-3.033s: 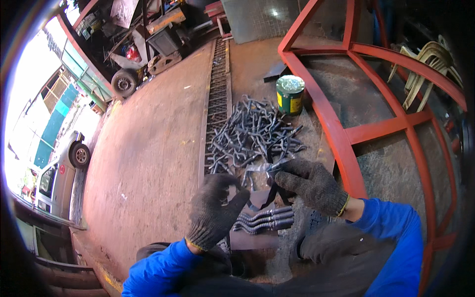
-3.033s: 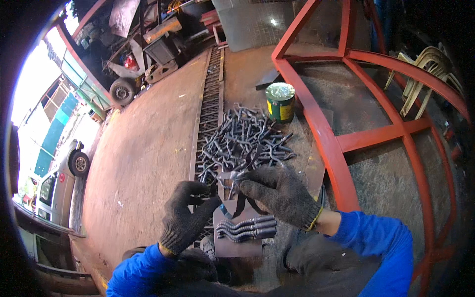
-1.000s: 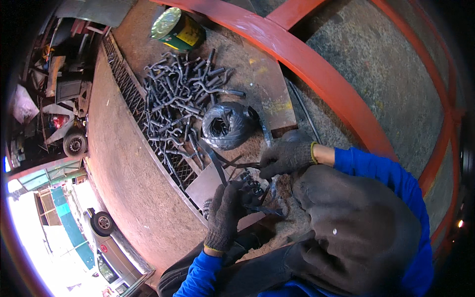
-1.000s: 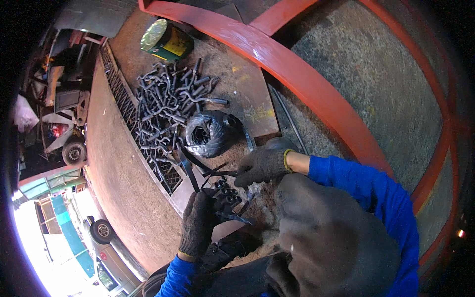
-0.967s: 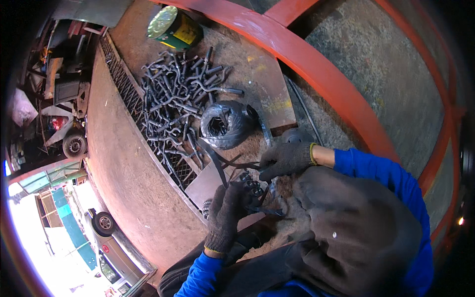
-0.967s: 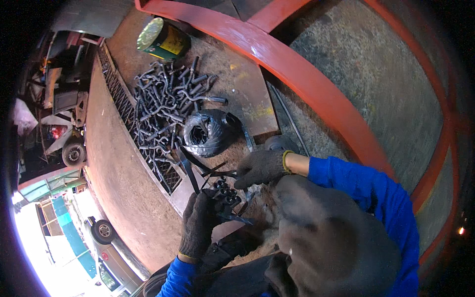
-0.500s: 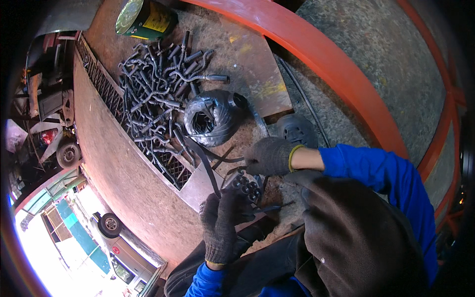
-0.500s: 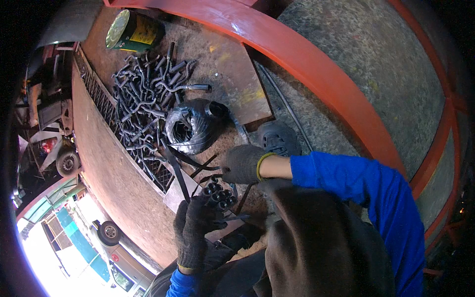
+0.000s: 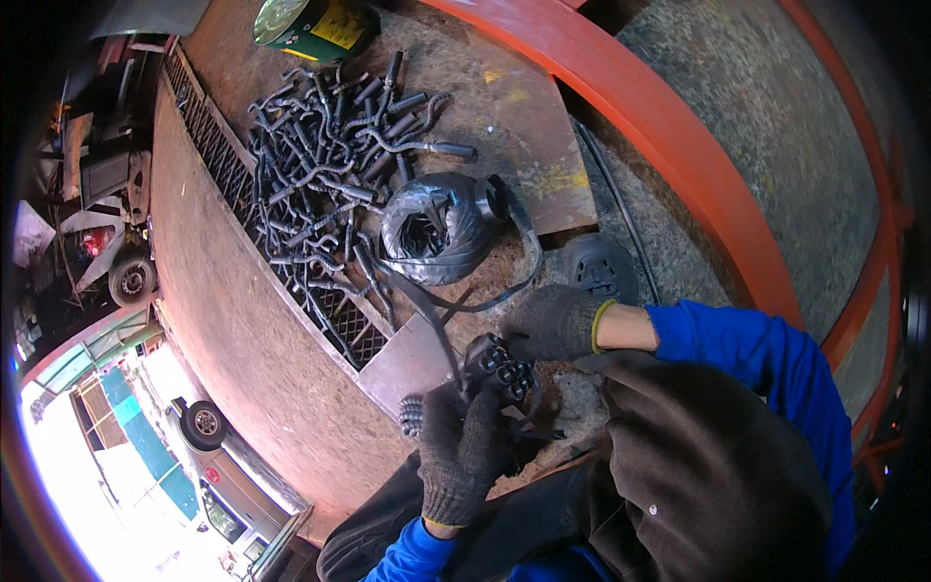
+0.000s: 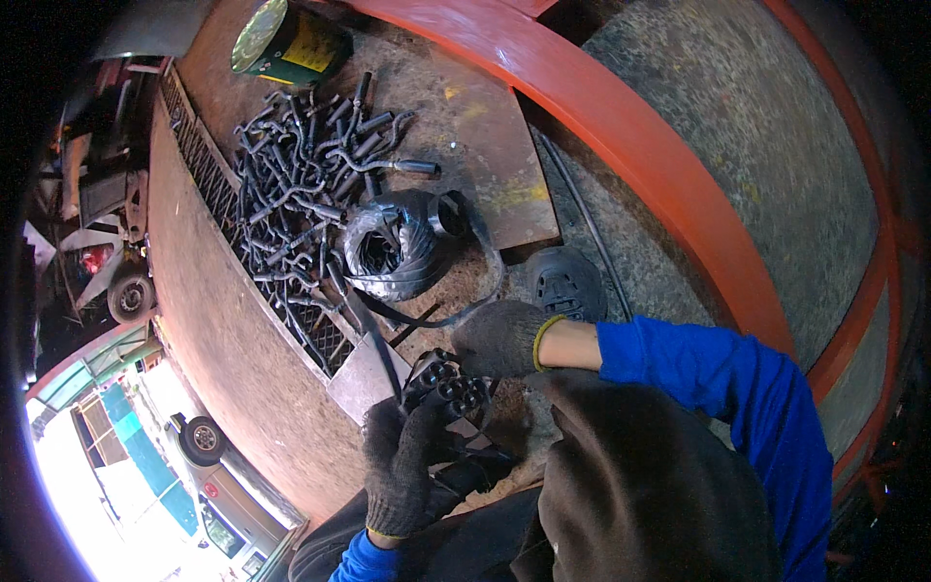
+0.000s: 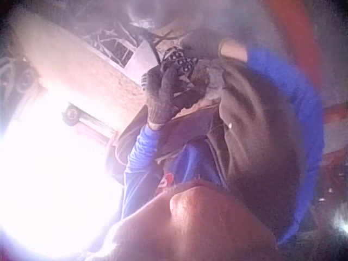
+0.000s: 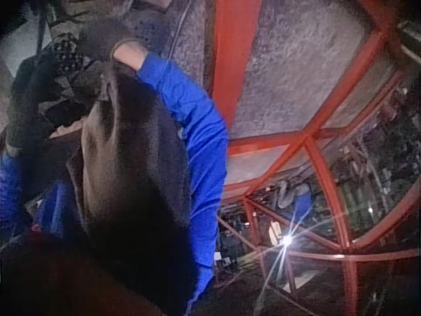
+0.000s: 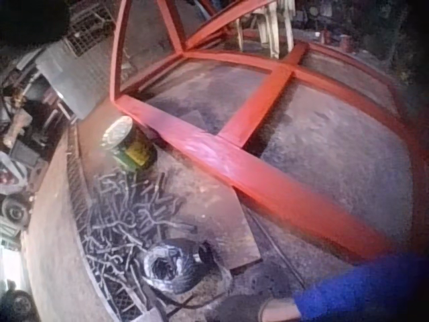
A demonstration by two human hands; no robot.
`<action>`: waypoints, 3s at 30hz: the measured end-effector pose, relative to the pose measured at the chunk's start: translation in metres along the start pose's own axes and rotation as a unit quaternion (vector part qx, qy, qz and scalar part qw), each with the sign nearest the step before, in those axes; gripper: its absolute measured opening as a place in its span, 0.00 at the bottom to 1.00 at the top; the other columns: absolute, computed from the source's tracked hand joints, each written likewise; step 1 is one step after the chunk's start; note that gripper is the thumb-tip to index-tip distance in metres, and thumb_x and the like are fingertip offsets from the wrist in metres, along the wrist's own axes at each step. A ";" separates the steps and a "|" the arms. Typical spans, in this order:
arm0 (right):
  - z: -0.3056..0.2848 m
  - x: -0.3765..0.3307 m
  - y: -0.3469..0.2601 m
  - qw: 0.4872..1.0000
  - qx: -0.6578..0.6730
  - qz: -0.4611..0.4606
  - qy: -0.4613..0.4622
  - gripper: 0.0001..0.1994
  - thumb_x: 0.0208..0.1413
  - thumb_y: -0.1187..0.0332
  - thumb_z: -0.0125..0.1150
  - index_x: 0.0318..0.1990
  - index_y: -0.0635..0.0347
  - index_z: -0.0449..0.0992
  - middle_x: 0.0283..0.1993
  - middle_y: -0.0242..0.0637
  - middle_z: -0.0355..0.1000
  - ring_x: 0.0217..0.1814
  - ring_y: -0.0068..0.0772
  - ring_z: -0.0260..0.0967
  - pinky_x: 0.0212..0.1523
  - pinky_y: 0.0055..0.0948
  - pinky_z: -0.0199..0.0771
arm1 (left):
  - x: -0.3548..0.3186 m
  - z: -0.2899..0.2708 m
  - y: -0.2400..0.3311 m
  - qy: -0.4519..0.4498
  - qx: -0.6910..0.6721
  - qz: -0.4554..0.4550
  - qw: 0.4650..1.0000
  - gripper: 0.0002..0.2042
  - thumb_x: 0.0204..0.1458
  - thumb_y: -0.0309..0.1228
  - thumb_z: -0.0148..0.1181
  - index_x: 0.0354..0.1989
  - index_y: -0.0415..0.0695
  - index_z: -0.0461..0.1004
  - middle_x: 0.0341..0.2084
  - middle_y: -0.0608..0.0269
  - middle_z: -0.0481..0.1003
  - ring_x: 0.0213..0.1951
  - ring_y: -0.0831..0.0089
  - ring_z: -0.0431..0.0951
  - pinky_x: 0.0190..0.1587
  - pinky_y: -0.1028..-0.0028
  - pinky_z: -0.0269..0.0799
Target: The person sits on the floor and wraps a black strap around a bundle of metal rods using pliers. The person tightens the strap and secures the bundle.
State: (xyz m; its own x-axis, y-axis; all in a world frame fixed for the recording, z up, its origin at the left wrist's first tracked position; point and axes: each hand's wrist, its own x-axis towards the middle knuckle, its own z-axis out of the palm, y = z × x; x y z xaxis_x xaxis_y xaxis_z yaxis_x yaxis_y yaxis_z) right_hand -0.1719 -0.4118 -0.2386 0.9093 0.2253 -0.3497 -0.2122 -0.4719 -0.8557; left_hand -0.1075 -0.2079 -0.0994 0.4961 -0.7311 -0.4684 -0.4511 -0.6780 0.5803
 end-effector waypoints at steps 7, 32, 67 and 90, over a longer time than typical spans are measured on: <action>0.011 0.008 0.008 0.997 0.069 -0.003 0.028 0.14 0.55 0.58 0.57 0.39 0.59 0.77 0.35 0.49 0.75 0.40 0.50 0.75 0.44 0.43 0.72 | 0.013 -0.012 0.015 0.058 -0.320 -0.238 0.915 0.17 0.55 0.29 0.63 0.48 0.35 0.66 0.37 0.51 0.76 0.33 0.69 0.79 0.33 0.73 0.77; -0.092 0.030 -0.166 0.951 -0.289 -0.100 0.038 0.16 0.55 0.57 0.60 0.41 0.61 0.79 0.34 0.50 0.77 0.36 0.50 0.75 0.41 0.43 0.73 | 0.001 0.002 -0.021 0.171 -0.283 0.029 0.943 0.20 0.55 0.39 0.62 0.50 0.38 0.68 0.38 0.48 0.79 0.39 0.56 0.81 0.44 0.63 0.74; -0.081 0.017 -0.181 0.937 -0.330 -0.109 0.045 0.16 0.47 0.72 0.56 0.44 0.47 0.81 0.39 0.47 0.77 0.42 0.50 0.75 0.46 0.43 0.73 | 0.081 0.075 -0.096 0.188 -0.160 0.235 0.940 0.18 0.58 0.49 0.55 0.41 0.46 0.70 0.35 0.60 0.74 0.39 0.61 0.74 0.45 0.60 0.70; -0.078 -0.021 -0.217 0.876 -0.436 -0.201 -0.037 0.15 0.41 0.74 0.61 0.40 0.50 0.79 0.31 0.37 0.73 0.36 0.44 0.73 0.40 0.43 0.73 | 0.062 0.059 -0.070 0.088 -0.224 0.170 0.956 0.18 0.55 0.40 0.61 0.51 0.45 0.70 0.37 0.54 0.77 0.33 0.61 0.79 0.37 0.66 0.76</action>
State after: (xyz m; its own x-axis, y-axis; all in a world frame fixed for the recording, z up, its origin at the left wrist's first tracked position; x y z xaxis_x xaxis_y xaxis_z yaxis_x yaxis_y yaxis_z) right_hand -0.1172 -0.3802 -0.0158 0.8154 0.5619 -0.1389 0.5034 -0.8069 -0.3091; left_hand -0.0885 -0.2102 -0.2082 0.5116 -0.8527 -0.1055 -0.2652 -0.2735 0.9246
